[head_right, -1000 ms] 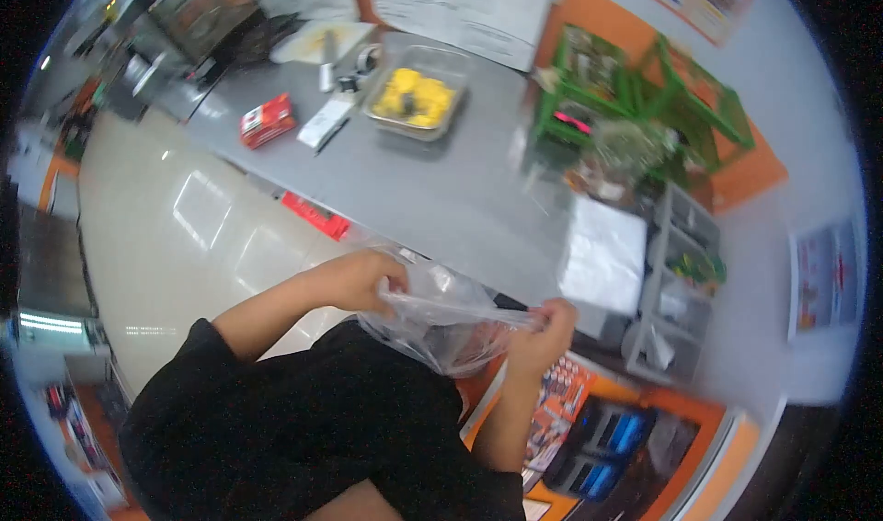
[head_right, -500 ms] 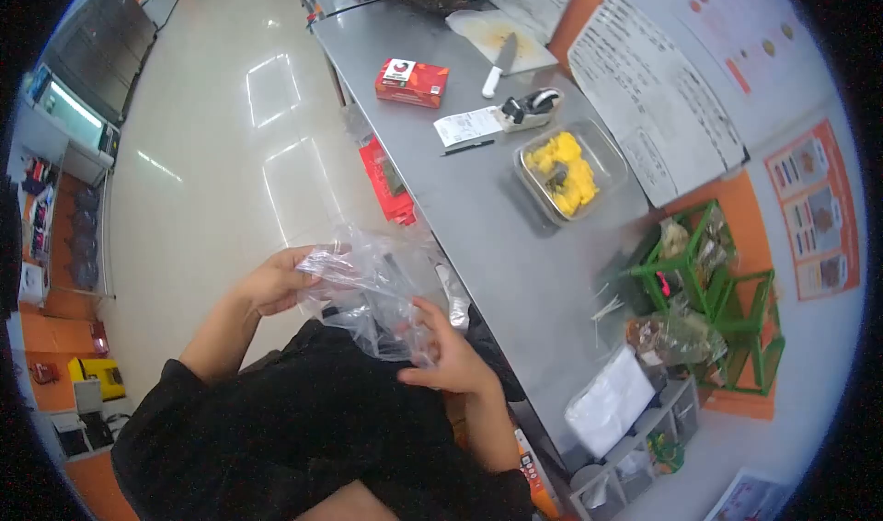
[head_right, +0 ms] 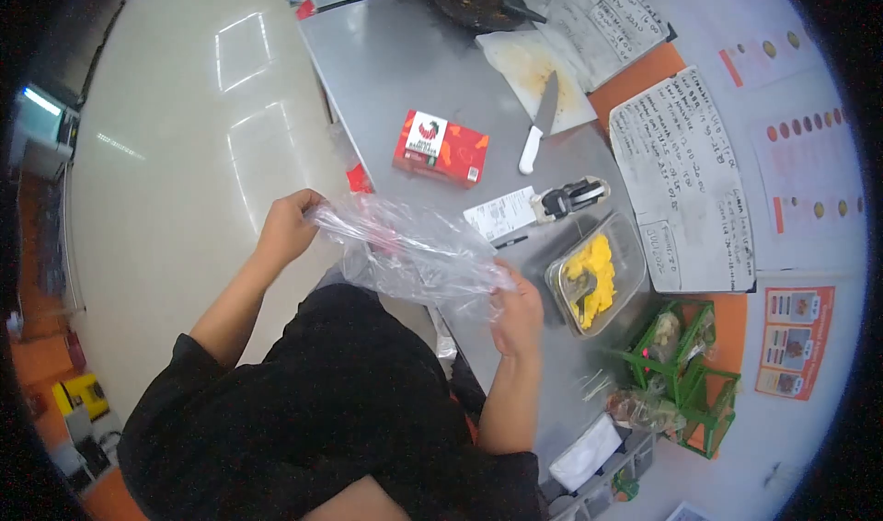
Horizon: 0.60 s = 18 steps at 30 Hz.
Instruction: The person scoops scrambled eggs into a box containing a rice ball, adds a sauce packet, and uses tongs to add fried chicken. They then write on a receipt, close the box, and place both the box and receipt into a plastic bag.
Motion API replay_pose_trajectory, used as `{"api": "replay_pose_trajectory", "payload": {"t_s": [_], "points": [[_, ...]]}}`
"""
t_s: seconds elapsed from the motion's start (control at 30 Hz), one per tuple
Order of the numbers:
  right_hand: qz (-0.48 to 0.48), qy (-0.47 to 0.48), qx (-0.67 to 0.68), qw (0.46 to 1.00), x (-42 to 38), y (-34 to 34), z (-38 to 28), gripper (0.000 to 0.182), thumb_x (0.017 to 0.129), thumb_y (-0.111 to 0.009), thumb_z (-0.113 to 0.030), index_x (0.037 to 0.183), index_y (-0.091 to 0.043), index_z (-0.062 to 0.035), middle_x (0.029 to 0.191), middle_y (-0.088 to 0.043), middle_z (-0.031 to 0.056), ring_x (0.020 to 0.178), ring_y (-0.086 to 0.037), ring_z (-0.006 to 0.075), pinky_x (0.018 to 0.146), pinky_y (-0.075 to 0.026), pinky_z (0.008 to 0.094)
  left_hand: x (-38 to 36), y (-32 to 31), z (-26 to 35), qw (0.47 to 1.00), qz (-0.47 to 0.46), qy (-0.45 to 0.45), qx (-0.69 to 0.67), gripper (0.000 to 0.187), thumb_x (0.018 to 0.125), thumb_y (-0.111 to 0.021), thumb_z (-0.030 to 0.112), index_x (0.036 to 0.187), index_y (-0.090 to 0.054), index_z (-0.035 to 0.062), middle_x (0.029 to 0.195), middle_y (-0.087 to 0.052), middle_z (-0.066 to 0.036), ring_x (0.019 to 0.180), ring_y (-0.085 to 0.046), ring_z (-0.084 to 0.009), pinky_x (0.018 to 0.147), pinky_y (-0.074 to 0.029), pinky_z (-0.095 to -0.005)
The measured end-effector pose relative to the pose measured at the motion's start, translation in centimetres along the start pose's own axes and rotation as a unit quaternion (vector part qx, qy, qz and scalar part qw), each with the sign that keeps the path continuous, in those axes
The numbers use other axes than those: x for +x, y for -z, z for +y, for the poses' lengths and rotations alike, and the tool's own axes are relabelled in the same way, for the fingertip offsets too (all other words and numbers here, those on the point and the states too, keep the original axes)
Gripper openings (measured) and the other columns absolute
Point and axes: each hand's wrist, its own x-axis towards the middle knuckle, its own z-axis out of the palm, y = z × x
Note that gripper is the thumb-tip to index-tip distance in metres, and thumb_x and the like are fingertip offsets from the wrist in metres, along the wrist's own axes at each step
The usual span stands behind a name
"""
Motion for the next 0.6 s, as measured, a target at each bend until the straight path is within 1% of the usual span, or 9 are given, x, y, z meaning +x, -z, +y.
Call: {"api": "replay_pose_trajectory", "payload": {"t_s": [0.07, 0.1, 0.17, 0.27, 0.3, 0.33, 0.4, 0.5, 0.6], "points": [[0.002, -0.152, 0.239, 0.959, 1.9, -2.1, -3.2, 0.026, 0.086, -0.053, -0.014, 0.1, -0.066, 0.0039, 0.088, -0.066, 0.015, 0.086, -0.064, 0.0314, 0.082, -0.051, 0.0436, 4.3, 2.1, 0.6, 0.985, -0.076, 0.061, -0.14, 0.024, 0.078, -0.066, -0.003, 0.102, -0.066, -0.0001, 0.092, -0.069, -0.01, 0.082, -0.069, -0.0226, 0.08, -0.053, -0.038], [-0.05, -0.145, 0.35, 0.924, 3.1, -0.5, -2.2, 0.034, 0.082, -0.051, -0.023, 0.099, -0.059, 0.0059, 0.089, -0.065, 0.0205, 0.087, -0.064, 0.0418, 0.082, -0.055, 0.0501, 5.2, 3.0, 1.9, 0.947, -0.096, 0.087, -0.294, 0.024, 0.081, -0.064, 0.0, 0.105, -0.065, -0.0003, 0.088, -0.068, -0.008, 0.079, -0.067, -0.0212, 0.076, -0.053, -0.0369], [-0.124, -0.073, 0.488, 0.861, 4.2, -1.4, -2.2, 0.034, 0.082, -0.053, -0.023, 0.102, -0.057, 0.0047, 0.085, -0.063, 0.0192, 0.081, -0.065, 0.0382, 0.073, -0.056, 0.048, 5.7, 4.3, 5.2, 0.799, -0.13, 0.151, -0.568, 0.024, 0.087, -0.06, 0.006, 0.11, -0.063, -0.0008, 0.08, -0.065, -0.005, 0.073, -0.065, -0.0182, 0.069, -0.053, -0.0348], [-0.185, 0.04, 0.593, 0.783, 4.6, -4.3, -2.6, 0.032, 0.081, -0.056, -0.022, 0.103, -0.056, 0.0017, 0.082, -0.06, 0.0178, 0.074, -0.064, 0.0306, 0.061, -0.056, 0.0425, 10.1, 5.0, 1.8, 0.668, -0.144, 0.191, -0.704, 0.037, 0.091, -0.052, 0.015, 0.121, -0.056, -0.0064, 0.07, -0.057, -0.001, 0.059, -0.058, -0.0144, 0.06, -0.051, -0.0317], [-0.198, 0.076, 0.61, 0.763, 4.9, -5.3, -2.7, 0.031, 0.08, -0.057, -0.021, 0.103, -0.055, 0.0005, 0.081, -0.06, 0.0174, 0.072, -0.064, 0.0277, 0.057, -0.055, 0.0402, 11.9, 5.5, 1.3, 0.66, -0.17, 0.166, -0.712, 0.036, 0.09, -0.052, 0.017, 0.12, -0.058, -0.0022, 0.072, -0.057, -0.003, 0.059, -0.056, -0.0145, 0.06, -0.05, -0.0311], [-0.189, 0.057, 0.589, 0.784, 5.2, -5.7, -2.4, 0.033, 0.079, -0.06, -0.018, 0.107, -0.055, 0.0008, 0.081, -0.059, 0.0166, 0.072, -0.062, 0.0246, 0.055, -0.053, 0.0369, 13.8, 6.1, 0.8, 0.652, -0.195, 0.141, -0.719, 0.035, 0.089, -0.051, 0.018, 0.119, -0.059, 0.002, 0.074, -0.056, -0.004, 0.059, -0.054, -0.0145, 0.059, -0.049, -0.0306], [-0.172, 0.014, 0.547, 0.819, 6.0, -6.2, -1.9, 0.04, 0.078, -0.065, -0.013, 0.114, -0.053, 0.0014, 0.081, -0.059, 0.015, 0.071, -0.06, 0.0184, 0.051, -0.05, 0.0302, 17.4, 7.7, 0.7, 0.68, -0.199, 0.115, -0.696, 0.037, 0.086, -0.058, 0.019, 0.121, -0.062, 0.0074, 0.089, -0.063, -0.012, 0.078, -0.063, -0.0213, 0.072, -0.053, -0.0346], [-0.085, 0.078, 0.308, 0.944, 6.5, -8.9, -3.8, 0.048, 0.074, -0.075, -0.009, 0.119, -0.059, -0.0031, 0.086, -0.06, 0.0109, 0.073, -0.058, 0.017, 0.056, -0.048, 0.0291, 18.8, 10.1, 4.3, 0.653, -0.24, 0.036, -0.718, 0.048, 0.08, -0.065, 0.015, 0.128, -0.062, 0.0142, 0.097, -0.063, -0.012, 0.086, -0.061, -0.0202, 0.076, -0.05, -0.0331], [-0.153, 0.195, -0.011, 0.969, 7.8, -7.4, -2.3, 0.047, 0.072, -0.082, -0.011, 0.117, -0.068, -0.0087, 0.091, -0.061, 0.0094, 0.073, -0.058, 0.0176, 0.061, -0.047, 0.0313, 19.7, 11.7, 2.2, 0.837, -0.188, -0.056, -0.511, 0.049, 0.077, -0.065, 0.007, 0.125, -0.065, 0.0133, 0.098, -0.059, -0.007, 0.081, -0.053, -0.0163, 0.073, -0.044, -0.0317]]}}
